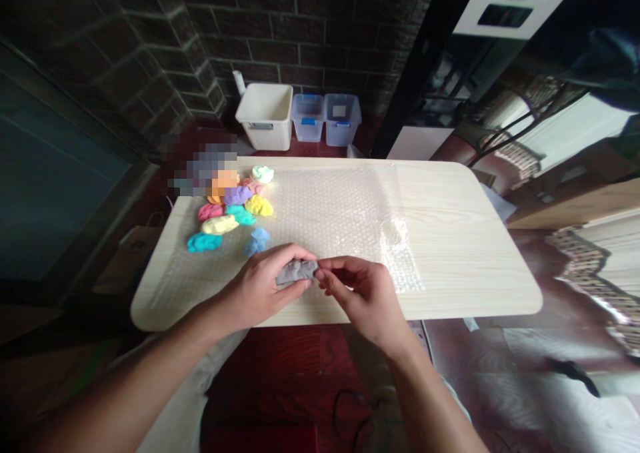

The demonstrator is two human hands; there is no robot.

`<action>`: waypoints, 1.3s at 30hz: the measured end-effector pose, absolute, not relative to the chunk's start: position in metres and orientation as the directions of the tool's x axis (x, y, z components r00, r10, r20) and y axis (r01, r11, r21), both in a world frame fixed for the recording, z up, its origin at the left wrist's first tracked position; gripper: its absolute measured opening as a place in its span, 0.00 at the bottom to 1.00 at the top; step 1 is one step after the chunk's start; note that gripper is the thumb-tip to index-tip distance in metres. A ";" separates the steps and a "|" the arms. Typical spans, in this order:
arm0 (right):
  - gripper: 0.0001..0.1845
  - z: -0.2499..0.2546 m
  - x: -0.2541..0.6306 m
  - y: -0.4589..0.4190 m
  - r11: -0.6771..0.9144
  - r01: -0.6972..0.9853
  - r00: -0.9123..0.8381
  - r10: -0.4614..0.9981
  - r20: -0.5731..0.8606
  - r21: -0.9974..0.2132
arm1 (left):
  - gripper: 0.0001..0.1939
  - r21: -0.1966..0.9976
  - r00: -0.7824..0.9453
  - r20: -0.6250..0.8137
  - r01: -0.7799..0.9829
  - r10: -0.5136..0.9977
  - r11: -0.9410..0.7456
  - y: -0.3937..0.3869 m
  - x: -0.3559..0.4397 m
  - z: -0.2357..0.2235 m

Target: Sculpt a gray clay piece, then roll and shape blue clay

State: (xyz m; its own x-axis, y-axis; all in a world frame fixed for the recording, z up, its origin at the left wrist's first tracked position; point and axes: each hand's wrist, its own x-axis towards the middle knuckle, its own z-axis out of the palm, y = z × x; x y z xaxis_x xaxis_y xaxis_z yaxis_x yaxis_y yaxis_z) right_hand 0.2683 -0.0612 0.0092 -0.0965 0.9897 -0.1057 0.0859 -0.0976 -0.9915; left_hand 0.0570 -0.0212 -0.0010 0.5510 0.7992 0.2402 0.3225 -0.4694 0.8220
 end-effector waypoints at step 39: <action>0.10 0.018 0.261 -0.071 0.059 0.163 -0.099 0.994 0.043 -0.985 | 0.22 0.986 0.636 -0.140 0.158 0.758 0.050 -0.020 0.055 0.010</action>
